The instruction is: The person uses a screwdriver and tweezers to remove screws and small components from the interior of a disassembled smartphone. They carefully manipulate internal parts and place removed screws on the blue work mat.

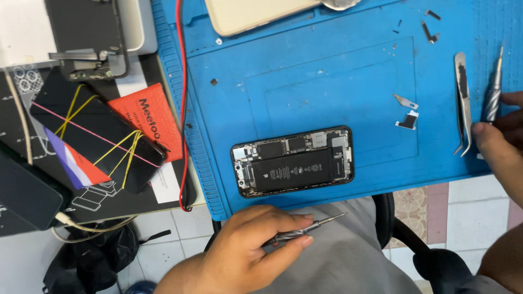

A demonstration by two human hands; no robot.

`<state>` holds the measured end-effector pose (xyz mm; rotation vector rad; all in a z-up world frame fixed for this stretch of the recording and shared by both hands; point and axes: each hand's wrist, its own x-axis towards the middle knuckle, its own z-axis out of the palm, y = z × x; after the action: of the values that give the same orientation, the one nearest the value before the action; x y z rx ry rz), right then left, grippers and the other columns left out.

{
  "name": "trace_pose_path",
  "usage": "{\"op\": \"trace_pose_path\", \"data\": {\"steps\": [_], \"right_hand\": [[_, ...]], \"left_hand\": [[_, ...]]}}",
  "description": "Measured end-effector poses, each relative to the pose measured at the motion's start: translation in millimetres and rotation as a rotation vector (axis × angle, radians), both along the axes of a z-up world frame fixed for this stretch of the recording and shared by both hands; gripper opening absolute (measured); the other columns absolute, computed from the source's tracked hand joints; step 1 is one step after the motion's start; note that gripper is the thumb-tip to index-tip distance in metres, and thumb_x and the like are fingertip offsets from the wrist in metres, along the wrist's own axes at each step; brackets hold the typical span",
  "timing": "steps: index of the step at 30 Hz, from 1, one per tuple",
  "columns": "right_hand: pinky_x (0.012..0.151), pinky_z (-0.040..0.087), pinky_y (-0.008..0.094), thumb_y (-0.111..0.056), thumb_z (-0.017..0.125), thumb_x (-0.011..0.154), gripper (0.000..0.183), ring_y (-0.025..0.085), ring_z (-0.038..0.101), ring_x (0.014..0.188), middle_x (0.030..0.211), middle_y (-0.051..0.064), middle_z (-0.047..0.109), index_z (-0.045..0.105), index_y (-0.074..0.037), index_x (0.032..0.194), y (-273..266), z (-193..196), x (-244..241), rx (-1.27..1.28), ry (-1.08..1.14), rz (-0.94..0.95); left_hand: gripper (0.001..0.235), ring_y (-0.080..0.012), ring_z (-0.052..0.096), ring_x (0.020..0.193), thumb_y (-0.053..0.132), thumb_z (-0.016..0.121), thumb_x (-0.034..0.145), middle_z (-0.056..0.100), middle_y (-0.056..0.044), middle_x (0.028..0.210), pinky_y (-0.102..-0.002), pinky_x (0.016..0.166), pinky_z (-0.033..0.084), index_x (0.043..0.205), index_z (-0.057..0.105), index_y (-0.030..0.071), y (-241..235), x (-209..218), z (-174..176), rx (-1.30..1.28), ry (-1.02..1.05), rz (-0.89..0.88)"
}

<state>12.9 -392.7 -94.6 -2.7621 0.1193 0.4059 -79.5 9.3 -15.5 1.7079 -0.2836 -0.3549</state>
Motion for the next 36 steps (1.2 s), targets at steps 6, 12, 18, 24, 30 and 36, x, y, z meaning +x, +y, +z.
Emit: {"op": "trace_pose_path", "data": {"steps": [6,12,18,24,30,36], "right_hand": [[0.068,0.061,0.039,0.001,0.064,0.104,0.038,0.03,0.07,0.077,0.091,0.024,0.066,0.055,0.014,0.138,15.7,28.1,4.7,0.135,-0.168,0.033],[0.063,0.056,0.033,0.006,0.074,0.1,0.041,0.024,0.069,0.075,0.092,0.02,0.066,0.055,0.015,0.135,33.0,62.2,6.4,0.212,-0.256,0.054],[0.065,0.056,0.033,-0.003,0.083,0.094,0.037,0.025,0.072,0.077,0.088,0.02,0.07,0.063,0.007,0.124,68.7,88.7,7.6,0.019,-0.349,0.286],[0.056,0.056,0.036,0.005,0.085,0.081,0.044,0.029,0.072,0.067,0.079,0.021,0.072,0.064,0.013,0.118,82.2,84.5,17.5,-0.077,-0.363,0.386],[0.077,0.061,0.035,0.004,0.068,0.097,0.041,0.025,0.073,0.089,0.102,0.021,0.067,0.055,0.006,0.135,65.9,84.8,4.2,0.335,-0.114,0.084],[0.088,0.065,0.032,0.006,0.07,0.091,0.024,0.022,0.075,0.099,0.105,0.018,0.071,0.058,0.001,0.112,85.1,71.2,-46.9,0.952,-0.097,-0.045]], "left_hand": [[0.027,-0.0187,0.074,0.082,0.005,0.084,0.086,0.073,-0.01,0.097,-0.026,0.07,0.059,0.112,0.078,0.002,-7.7,-6.2,-7.6,0.083,-0.013,0.022],[0.029,-0.0187,0.076,0.082,0.004,0.083,0.081,0.075,-0.012,0.097,-0.028,0.068,0.061,0.109,0.077,-0.002,-10.7,-3.2,-15.5,0.116,-0.032,-0.009],[0.028,-0.017,0.076,0.074,0.006,0.085,0.081,0.075,-0.011,0.091,-0.026,0.063,0.058,0.107,0.077,-0.001,-17.8,-4.4,-15.6,0.214,-0.062,0.083],[0.02,-0.0149,0.073,0.068,0.008,0.085,0.083,0.074,-0.007,0.086,-0.026,0.059,0.057,0.1,0.077,0.002,-25.7,-5.4,-9.8,0.275,-0.023,0.151],[0.018,-0.0156,0.072,0.069,0.008,0.083,0.083,0.072,-0.006,0.092,-0.026,0.058,0.057,0.1,0.078,0.003,-28.8,-2.7,-7.1,0.285,-0.023,0.171],[0.019,-0.0181,0.073,0.075,0.007,0.081,0.085,0.071,-0.006,0.093,-0.027,0.064,0.058,0.103,0.077,0.003,-27.6,0.7,-8.7,0.269,-0.05,0.146]]}}
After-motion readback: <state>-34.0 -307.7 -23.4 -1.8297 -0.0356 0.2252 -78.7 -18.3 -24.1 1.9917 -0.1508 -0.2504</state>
